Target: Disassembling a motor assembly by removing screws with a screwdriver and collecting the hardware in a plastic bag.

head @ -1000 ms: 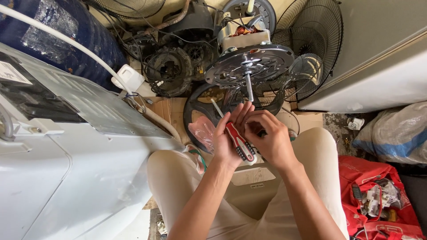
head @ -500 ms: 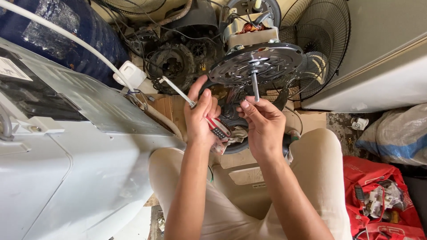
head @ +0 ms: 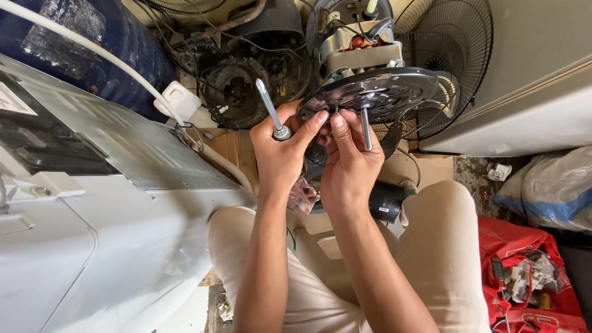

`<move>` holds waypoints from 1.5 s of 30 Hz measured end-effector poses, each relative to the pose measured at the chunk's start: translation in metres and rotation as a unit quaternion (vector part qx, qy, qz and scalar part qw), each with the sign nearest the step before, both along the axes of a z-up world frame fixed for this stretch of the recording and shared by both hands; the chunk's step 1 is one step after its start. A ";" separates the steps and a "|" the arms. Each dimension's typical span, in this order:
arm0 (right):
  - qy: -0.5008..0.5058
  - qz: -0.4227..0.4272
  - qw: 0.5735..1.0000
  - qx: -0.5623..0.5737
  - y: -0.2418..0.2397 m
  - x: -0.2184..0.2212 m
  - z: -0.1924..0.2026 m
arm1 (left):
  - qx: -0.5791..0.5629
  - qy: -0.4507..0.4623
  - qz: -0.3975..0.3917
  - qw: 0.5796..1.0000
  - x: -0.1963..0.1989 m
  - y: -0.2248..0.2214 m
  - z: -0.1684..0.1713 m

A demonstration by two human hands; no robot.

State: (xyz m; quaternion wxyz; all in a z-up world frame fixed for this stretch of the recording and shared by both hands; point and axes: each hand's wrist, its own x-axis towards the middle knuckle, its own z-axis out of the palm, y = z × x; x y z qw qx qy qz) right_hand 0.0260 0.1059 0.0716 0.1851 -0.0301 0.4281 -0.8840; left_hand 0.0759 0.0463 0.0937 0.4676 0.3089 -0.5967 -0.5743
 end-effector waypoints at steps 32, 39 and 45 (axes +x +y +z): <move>0.165 -0.169 0.962 0.136 -0.019 0.021 0.013 | 0.016 -0.003 0.001 1.000 0.001 -0.004 -0.008; 0.126 -0.160 0.972 0.119 -0.019 0.020 0.016 | 0.030 0.002 -0.005 1.000 0.002 -0.006 -0.009; 0.105 -0.141 0.978 0.112 -0.021 0.023 0.029 | 0.049 0.009 -0.007 0.999 0.002 -0.008 -0.012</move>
